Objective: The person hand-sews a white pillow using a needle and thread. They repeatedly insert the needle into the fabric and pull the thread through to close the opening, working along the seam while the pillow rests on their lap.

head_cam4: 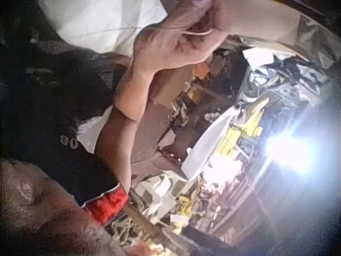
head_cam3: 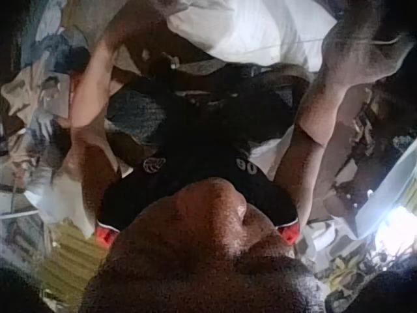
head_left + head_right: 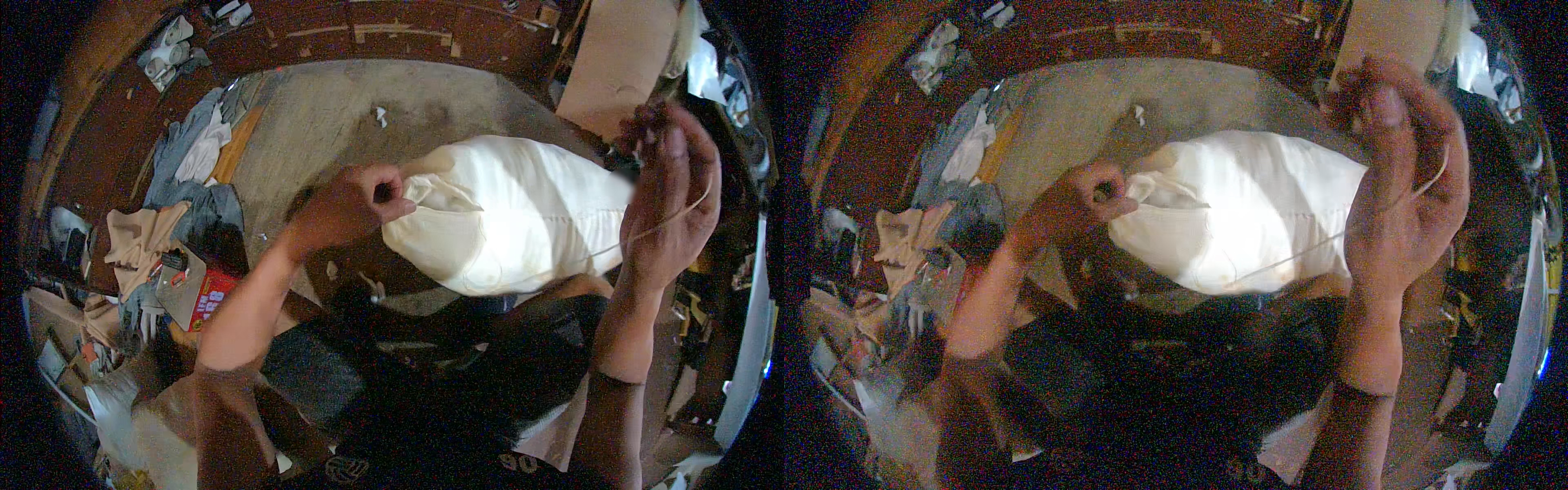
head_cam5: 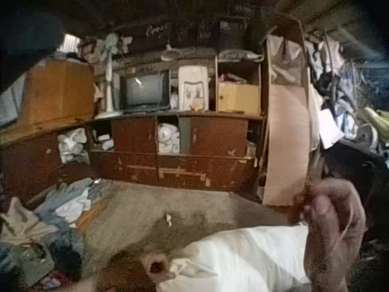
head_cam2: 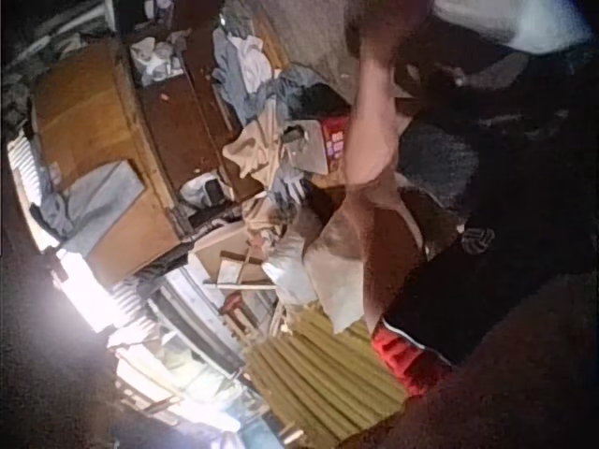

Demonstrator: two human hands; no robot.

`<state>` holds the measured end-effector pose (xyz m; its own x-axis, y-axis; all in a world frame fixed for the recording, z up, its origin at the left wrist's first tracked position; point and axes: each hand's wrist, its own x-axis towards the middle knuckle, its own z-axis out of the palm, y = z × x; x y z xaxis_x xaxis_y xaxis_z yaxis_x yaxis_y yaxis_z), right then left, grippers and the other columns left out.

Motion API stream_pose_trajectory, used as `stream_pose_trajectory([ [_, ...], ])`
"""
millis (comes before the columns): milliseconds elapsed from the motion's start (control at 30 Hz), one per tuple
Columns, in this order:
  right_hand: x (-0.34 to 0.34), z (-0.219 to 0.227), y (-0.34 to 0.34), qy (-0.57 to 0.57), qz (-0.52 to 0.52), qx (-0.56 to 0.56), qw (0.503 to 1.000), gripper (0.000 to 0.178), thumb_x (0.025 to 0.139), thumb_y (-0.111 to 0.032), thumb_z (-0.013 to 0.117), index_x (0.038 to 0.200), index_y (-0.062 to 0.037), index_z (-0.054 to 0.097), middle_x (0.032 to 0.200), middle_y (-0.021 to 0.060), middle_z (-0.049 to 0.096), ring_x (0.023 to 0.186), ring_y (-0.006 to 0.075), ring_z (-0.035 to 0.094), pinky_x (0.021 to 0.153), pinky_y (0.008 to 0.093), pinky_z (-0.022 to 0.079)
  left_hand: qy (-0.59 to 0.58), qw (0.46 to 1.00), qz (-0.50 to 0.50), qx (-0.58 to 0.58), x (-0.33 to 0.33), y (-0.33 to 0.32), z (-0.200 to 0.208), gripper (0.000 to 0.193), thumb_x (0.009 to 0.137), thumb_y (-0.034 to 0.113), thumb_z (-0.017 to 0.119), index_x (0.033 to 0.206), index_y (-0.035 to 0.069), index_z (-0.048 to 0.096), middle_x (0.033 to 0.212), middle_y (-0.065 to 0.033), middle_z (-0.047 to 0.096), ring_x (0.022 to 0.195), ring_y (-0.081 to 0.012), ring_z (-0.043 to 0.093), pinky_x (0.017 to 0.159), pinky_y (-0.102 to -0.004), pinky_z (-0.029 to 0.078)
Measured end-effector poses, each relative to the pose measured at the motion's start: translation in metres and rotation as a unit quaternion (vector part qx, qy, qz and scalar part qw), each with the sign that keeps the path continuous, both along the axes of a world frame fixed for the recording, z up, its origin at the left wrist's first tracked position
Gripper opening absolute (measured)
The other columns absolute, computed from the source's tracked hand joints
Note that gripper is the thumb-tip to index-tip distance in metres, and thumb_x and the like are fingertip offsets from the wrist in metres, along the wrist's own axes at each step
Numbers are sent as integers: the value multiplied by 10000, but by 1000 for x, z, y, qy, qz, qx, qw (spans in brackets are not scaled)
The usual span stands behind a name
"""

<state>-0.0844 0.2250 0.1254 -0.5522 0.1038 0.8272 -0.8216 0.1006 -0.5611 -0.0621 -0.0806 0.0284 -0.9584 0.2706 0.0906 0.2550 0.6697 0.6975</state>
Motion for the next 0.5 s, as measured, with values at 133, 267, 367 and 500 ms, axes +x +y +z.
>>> stream_pose_trajectory([
  [133,-10,-47,0,-181,6,62,982,176,988,-108,588,1064,39,648,928,118,689,745,163,649,723,291,527,2,997,65,-40,29,-11,15,245,866,241,733,941,56,591,818,-90,624,761,-206,610,710,-357,490],
  [267,-6,-43,-20,-238,15,253,938,122,953,-66,597,961,21,682,946,108,698,845,171,657,750,290,524,-1,985,42,164,40,-15,-1,256,870,152,735,1038,68,562,903,-32,587,864,-132,566,787,-307,475],
  [367,-13,-51,-21,-183,102,366,907,140,830,18,684,965,-11,702,1009,142,687,960,267,667,848,342,521,-35,978,61,194,34,-11,7,300,837,150,754,1052,83,556,968,-6,569,917,-133,539,843,-284,435],
  [500,0,-58,-43,-169,117,412,888,238,814,-13,728,1050,-30,702,1042,162,673,976,341,662,867,397,534,-78,961,61,259,26,-18,9,375,839,109,755,1160,75,564,969,1,569,902,-117,536,822,-270,445],
])
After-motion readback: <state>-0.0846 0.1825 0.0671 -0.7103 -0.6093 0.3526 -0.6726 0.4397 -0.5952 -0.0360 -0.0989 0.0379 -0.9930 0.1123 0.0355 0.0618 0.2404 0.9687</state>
